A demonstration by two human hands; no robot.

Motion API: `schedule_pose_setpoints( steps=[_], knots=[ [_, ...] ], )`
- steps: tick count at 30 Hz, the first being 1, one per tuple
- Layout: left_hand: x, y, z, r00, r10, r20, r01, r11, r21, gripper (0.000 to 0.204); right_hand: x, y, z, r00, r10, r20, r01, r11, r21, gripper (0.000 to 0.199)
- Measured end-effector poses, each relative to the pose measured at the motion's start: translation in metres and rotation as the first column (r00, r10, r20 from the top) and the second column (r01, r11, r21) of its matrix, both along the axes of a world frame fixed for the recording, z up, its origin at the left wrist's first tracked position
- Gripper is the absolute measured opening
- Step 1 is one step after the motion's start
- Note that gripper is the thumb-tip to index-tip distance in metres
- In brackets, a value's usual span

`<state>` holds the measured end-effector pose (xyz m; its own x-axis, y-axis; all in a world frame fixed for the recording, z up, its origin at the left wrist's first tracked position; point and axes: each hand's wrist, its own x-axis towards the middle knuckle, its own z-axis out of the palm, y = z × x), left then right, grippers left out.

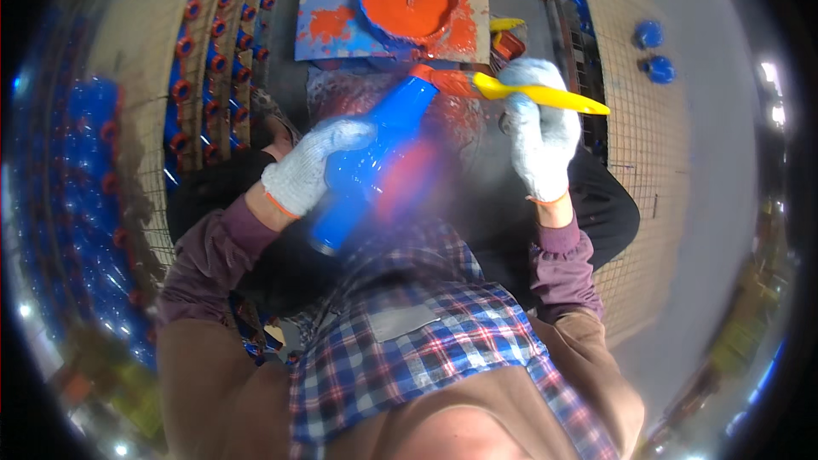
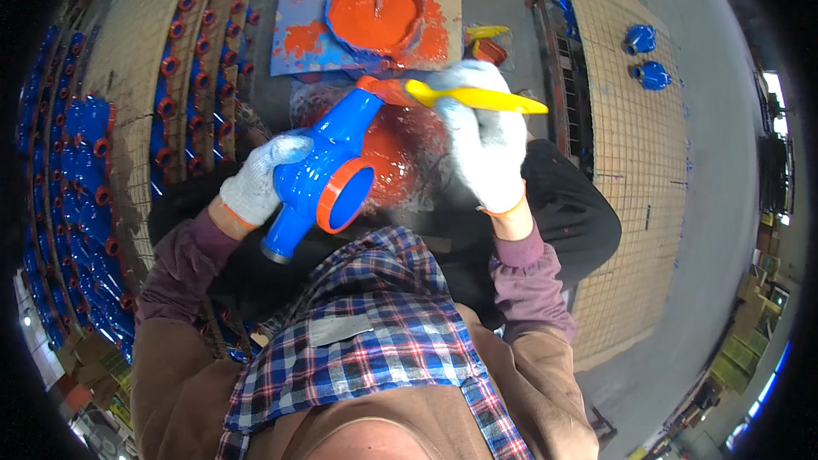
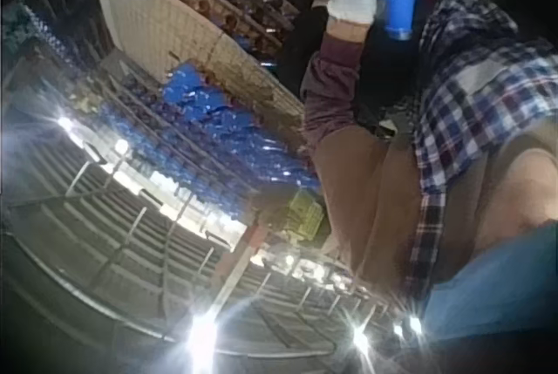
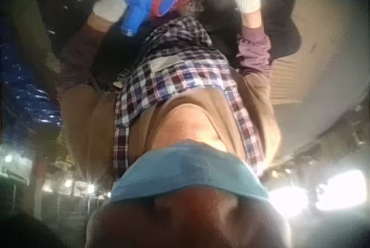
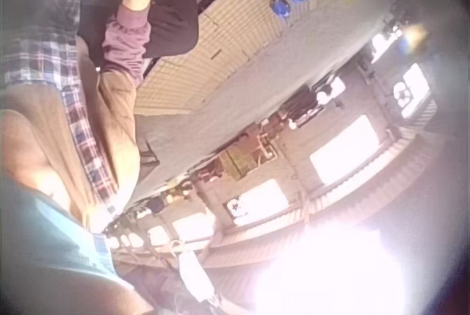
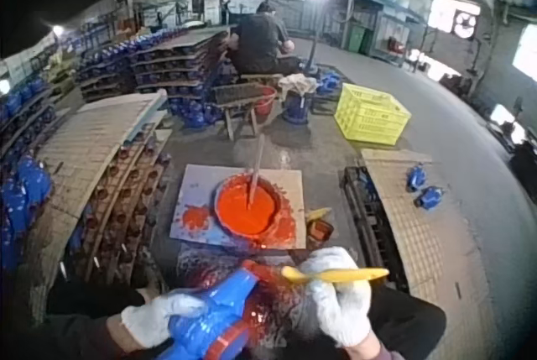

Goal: Painting blue industrial parts with orange paint using a brush and spray can, then arranging them on a pallet.

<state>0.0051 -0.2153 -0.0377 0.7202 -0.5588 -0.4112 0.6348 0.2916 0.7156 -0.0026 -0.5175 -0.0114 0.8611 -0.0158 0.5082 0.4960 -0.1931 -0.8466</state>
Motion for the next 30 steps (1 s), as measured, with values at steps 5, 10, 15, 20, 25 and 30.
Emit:
schedule_pose_setpoints(
  steps=[5,10,15,20,25,30],
  knots=[
    [-0.016,-0.005,-0.025,0.928,0.058,-0.368,-0.250,0.830,-0.499,0.048,-0.010,-0.011,-0.017,0.980,-0.097,-0.172,0.132,0.970,0.203,0.023],
    [-0.056,-0.049,-0.048,0.863,-0.288,-0.415,-0.243,0.482,-0.842,0.063,-0.017,-0.006,-0.042,0.967,-0.036,-0.254,0.137,0.910,0.391,0.028],
    [-0.058,-0.052,-0.050,0.900,-0.270,-0.343,-0.245,0.337,-0.909,0.068,-0.030,0.003,-0.040,0.936,-0.075,-0.343,0.246,0.838,0.486,0.025],
    [-0.033,-0.022,-0.005,0.938,0.150,0.312,-0.142,0.989,-0.048,0.081,-0.036,-0.006,-0.005,0.878,-0.131,-0.460,0.373,0.789,0.488,0.030],
    [-0.024,-0.030,0.040,0.335,-0.284,0.898,-0.356,0.845,0.400,0.100,-0.025,-0.007,0.021,0.838,-0.271,-0.475,0.387,0.907,0.165,0.033],
    [-0.031,-0.041,0.050,0.150,-0.406,0.902,-0.505,0.753,0.422,0.109,-0.005,0.007,0.030,0.903,-0.199,-0.380,0.268,0.953,0.139,0.032]
  ],
)
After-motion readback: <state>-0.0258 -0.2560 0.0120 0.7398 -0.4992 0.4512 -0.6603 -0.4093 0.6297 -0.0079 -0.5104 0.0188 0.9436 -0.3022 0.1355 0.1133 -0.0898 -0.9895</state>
